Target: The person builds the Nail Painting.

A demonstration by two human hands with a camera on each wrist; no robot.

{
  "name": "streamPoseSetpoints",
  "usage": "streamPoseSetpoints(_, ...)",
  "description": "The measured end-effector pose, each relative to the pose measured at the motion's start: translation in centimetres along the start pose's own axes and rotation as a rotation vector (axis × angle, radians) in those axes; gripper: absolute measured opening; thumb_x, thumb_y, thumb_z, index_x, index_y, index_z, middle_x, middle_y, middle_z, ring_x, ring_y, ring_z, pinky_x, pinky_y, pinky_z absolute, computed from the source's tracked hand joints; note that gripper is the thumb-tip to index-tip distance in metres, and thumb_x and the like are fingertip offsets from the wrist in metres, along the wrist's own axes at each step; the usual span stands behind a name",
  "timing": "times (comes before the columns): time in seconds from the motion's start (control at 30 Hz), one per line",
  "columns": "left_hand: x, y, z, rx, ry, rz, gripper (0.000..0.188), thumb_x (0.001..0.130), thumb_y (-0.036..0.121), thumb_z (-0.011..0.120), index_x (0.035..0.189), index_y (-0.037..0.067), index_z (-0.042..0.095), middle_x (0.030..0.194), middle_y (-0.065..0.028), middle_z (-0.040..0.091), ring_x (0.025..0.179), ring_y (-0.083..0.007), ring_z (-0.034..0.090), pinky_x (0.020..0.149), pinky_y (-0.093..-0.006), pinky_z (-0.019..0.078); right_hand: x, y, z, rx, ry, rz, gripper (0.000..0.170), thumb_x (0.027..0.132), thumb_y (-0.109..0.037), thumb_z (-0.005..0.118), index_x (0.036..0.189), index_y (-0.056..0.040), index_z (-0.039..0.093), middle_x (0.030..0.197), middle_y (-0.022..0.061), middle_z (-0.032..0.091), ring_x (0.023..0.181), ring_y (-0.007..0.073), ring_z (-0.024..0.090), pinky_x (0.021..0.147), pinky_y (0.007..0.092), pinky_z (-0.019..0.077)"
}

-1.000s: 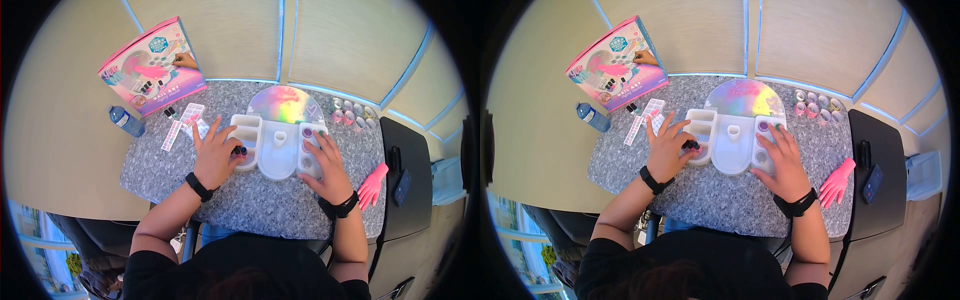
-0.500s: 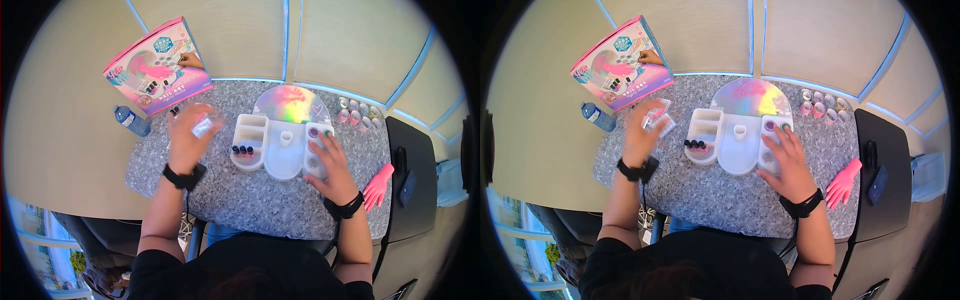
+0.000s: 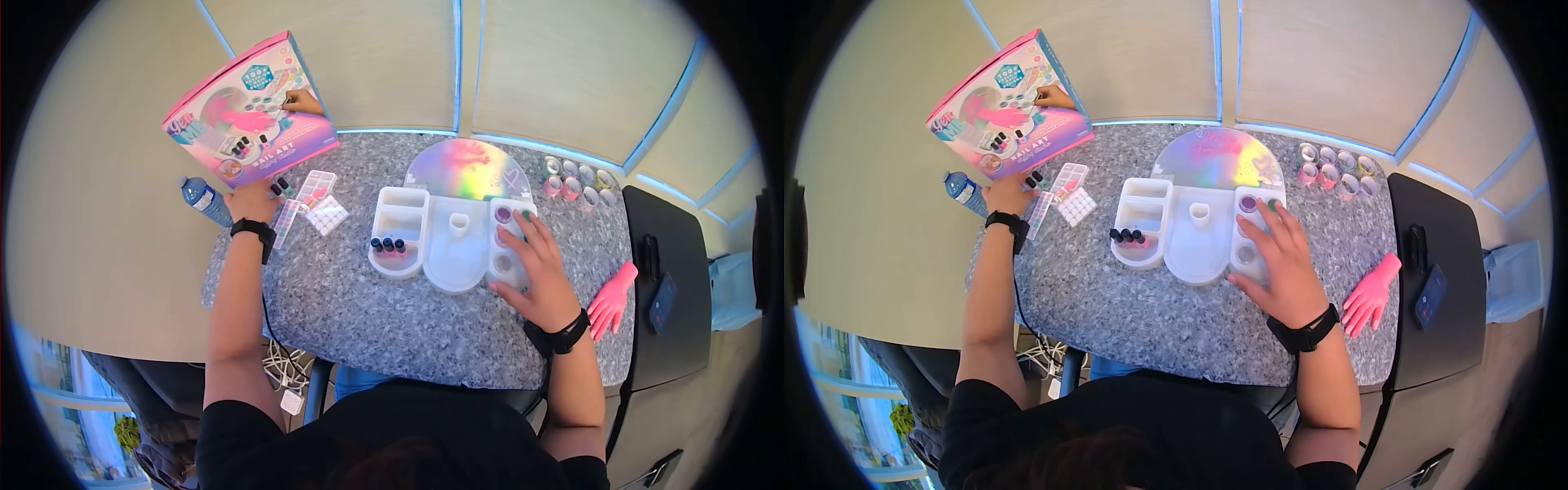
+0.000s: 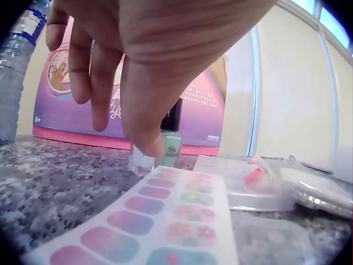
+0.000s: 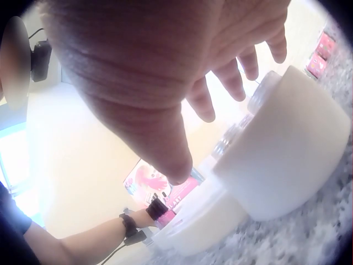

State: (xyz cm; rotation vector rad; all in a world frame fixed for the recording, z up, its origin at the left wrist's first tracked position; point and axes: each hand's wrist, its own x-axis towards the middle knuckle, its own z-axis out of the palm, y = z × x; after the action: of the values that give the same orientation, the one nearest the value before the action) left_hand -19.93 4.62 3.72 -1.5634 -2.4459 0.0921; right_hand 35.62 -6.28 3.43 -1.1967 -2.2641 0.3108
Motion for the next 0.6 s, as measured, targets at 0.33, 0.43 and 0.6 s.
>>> streamPoseSetpoints(0.33, -14.0, 8.3, -12.1, -0.618, 0.262, 0.716, 0.028, 0.081, 0.023, 0.095, 0.104, 0.02, 0.08, 0.129, -0.0039, 0.081, 0.128, -0.0299, 0.071, 0.11, -0.0602, 0.0403, 0.0, 0.4, 0.4, -0.011, -0.01, 0.0, 0.085, 0.084, -0.025, 0.096, 0.161, -0.0134, 0.061, 0.175, 0.0225, 0.044, 0.163, 0.053, 0.035, 0.134, 0.0635, 0.0316)
streamPoseSetpoints(0.43, -17.4, 11.7, -11.7, -0.588, 0.264, 0.783, 0.027, 0.082, 0.025, 0.094, 0.104, 0.021, 0.08, 0.138, -0.0023, 0.078, 0.134, -0.029, 0.067, 0.114, -0.059, 0.0368, 0.0, 0.2, 0.3, -0.012, -0.013, 0.001, 0.085, 0.084, -0.025, 0.096, 0.161, -0.0133, 0.061, 0.175, 0.0223, 0.044, 0.163, 0.053, 0.035, 0.134, 0.0634, 0.0316)
streamPoseSetpoints(0.6, -18.0, 14.0, -9.0, -0.597, 0.168, 0.878, 0.024, 0.084, 0.028, 0.092, 0.103, 0.021, 0.08, 0.144, -0.0014, 0.074, 0.142, -0.028, 0.059, 0.115, -0.0575, 0.0329, 0.0, 0.1, 0.0, -0.015, -0.02, 0.006, 0.085, 0.083, -0.024, 0.096, 0.161, -0.013, 0.061, 0.175, 0.0223, 0.044, 0.162, 0.053, 0.036, 0.133, 0.0633, 0.0322)
